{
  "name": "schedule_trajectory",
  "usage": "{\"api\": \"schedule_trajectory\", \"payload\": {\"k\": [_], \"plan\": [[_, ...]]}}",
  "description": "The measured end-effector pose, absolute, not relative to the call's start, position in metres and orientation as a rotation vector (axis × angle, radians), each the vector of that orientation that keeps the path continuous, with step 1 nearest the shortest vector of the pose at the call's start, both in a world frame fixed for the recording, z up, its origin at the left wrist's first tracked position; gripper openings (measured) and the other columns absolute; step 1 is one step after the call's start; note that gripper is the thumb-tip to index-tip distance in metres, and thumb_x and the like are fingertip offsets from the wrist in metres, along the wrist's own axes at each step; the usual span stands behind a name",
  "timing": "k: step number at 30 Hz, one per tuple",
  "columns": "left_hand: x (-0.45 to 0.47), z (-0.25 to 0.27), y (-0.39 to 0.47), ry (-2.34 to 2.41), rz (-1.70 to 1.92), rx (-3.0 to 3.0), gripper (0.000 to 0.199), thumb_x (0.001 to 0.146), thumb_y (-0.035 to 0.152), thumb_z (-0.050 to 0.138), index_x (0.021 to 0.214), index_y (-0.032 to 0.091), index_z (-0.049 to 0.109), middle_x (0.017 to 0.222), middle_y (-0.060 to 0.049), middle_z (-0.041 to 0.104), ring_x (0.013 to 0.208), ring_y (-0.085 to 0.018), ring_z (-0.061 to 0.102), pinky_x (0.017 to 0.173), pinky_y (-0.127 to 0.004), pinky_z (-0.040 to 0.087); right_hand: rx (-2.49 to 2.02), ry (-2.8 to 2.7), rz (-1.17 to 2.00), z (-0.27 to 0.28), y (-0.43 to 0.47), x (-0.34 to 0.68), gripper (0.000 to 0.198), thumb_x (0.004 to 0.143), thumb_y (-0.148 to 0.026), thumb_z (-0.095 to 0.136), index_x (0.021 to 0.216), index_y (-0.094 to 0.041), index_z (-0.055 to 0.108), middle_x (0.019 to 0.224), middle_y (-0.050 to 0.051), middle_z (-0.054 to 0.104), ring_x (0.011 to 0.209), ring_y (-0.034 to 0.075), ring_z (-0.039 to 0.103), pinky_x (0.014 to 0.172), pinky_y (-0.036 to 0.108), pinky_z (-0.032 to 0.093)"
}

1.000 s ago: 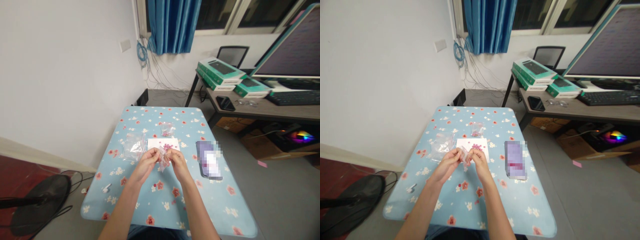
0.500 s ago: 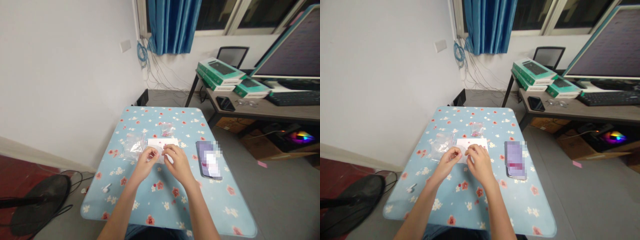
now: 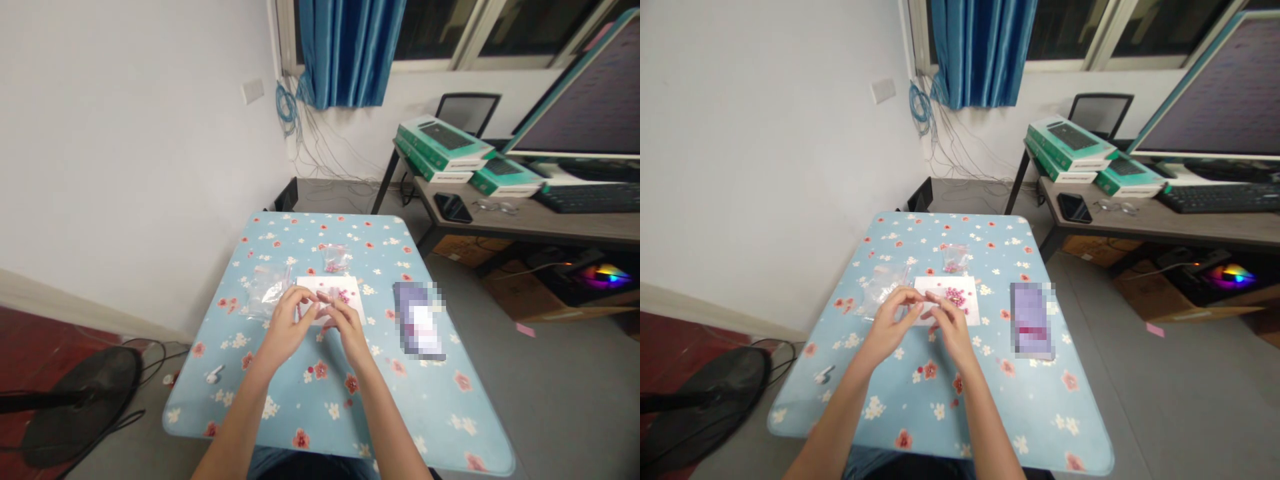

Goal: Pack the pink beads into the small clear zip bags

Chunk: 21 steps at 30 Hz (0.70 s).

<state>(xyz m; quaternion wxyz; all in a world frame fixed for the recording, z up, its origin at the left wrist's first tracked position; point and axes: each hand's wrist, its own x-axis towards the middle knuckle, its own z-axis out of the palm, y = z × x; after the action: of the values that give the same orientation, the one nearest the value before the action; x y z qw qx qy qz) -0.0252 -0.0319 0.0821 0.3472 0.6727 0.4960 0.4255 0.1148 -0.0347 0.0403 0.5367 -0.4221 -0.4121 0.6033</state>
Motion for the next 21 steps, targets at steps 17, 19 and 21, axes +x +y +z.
{"api": "schedule_trajectory", "payload": {"k": [17,19,21], "plan": [[-0.032,0.041,-0.023,1.248,0.941,1.291,0.033,0.077,0.048,0.060,0.081,0.017,0.068,0.078,-0.006,0.071,0.070,-0.018,0.064,0.071,-0.032,0.048,-0.880,-0.226,1.579,0.019,-0.021,0.112,0.021,0.076,-0.031,0.062,0.087,-0.015,0.069,0.081,0.005,0.071,0.054,0.011,0.061,0.036,0.017,0.047],[-0.031,0.042,-0.023,1.220,0.948,1.257,0.033,0.076,0.049,0.061,0.078,0.016,0.068,0.075,-0.005,0.070,0.068,-0.018,0.063,0.069,-0.031,0.048,-0.883,-0.234,1.582,0.016,-0.021,0.113,0.022,0.076,-0.033,0.063,0.088,-0.015,0.069,0.083,0.005,0.071,0.056,0.011,0.062,0.037,0.018,0.047],[-0.032,0.047,-0.023,1.214,0.982,1.211,0.033,0.074,0.048,0.063,0.079,0.016,0.069,0.074,-0.005,0.070,0.066,-0.017,0.062,0.068,-0.030,0.048,-0.902,-0.251,1.566,0.014,-0.021,0.113,0.023,0.076,-0.033,0.063,0.089,-0.015,0.069,0.083,0.005,0.071,0.057,0.012,0.062,0.038,0.018,0.047]]}}
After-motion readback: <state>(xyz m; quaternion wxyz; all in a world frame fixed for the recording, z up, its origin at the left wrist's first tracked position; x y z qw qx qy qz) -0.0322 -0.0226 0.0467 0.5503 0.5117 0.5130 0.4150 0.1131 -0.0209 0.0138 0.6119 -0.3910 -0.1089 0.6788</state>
